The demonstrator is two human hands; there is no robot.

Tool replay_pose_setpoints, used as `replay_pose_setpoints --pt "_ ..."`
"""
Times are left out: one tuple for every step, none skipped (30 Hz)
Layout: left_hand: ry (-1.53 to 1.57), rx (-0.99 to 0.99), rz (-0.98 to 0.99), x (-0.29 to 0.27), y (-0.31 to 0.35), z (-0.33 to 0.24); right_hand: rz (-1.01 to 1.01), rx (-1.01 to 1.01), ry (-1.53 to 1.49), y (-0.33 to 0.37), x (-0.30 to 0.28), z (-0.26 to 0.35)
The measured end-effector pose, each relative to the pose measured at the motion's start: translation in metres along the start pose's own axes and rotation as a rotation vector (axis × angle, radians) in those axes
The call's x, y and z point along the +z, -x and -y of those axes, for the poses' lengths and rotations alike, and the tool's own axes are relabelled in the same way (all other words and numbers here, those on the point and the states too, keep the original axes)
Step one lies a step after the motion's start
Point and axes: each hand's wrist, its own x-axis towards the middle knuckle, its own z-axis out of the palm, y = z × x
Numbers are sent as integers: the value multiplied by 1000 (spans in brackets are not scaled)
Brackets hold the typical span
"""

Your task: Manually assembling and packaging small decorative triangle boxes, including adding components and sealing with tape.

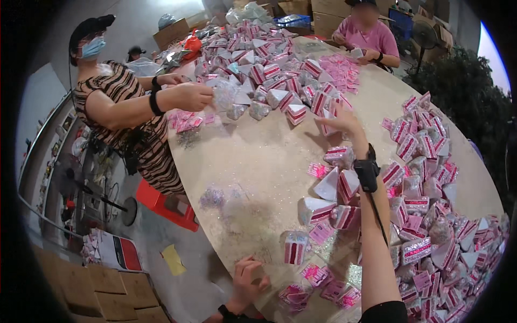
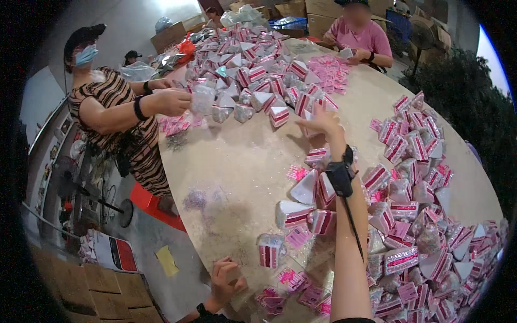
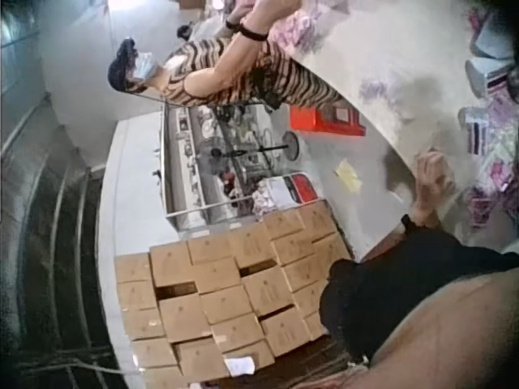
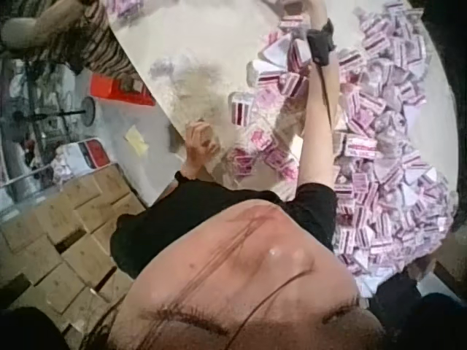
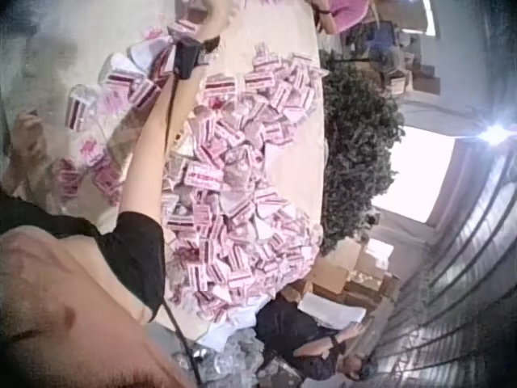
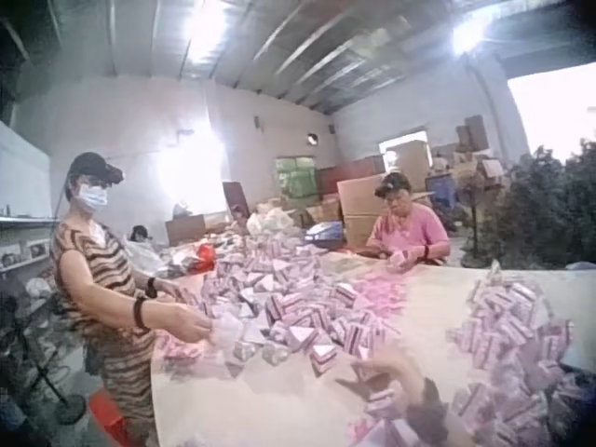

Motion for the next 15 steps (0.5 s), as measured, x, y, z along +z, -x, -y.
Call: replay_pose_setpoints --pt "-1 -20 2 -3 1 -3 40 -31 57 -1 11 1" --pt "-3 -6 4 -4 -2 -2 62 -58 80 -3 22 -3" --pt "4 5 6 -4 -4 -5 76 -80 96 -4 28 -12" --pt "10 16 8 -4 -6 -7 82 -96 95 -6 35 -19" --pt "2 2 24 -6 -5 -8 79 -112 92 -8 40 -25" --pt "-4 -4 35 -7 -6 -10 70 -129 77 -10 42 -30" --pt "-11 -10 45 -8 -6 -11 57 -144 55 -12 45 -33" --pt "19 -11 42 -8 -6 -12 44 -156 28 -11 47 -38" --pt "47 -9 35 -7 -7 -13 19 -171 -7 -11 45 -46" --pt "77 -7 27 -6 -8 -14 -11 -179 -38 -12 43 -51" --pt "41 23 23 -6 -7 -11 -46 -189 -81 -10 41 -49" --pt "51 20 15 -2 -6 -7 -79 -190 -108 -9 36 -48" --pt "65 20 8 3 -4 -2 -151 -181 -144 -5 27 -51" --pt "84 16 4 5 -1 0 -190 -163 -146 3 17 -45" --pt "85 11 5 4 -2 -3 -231 -144 -147 12 4 -38"
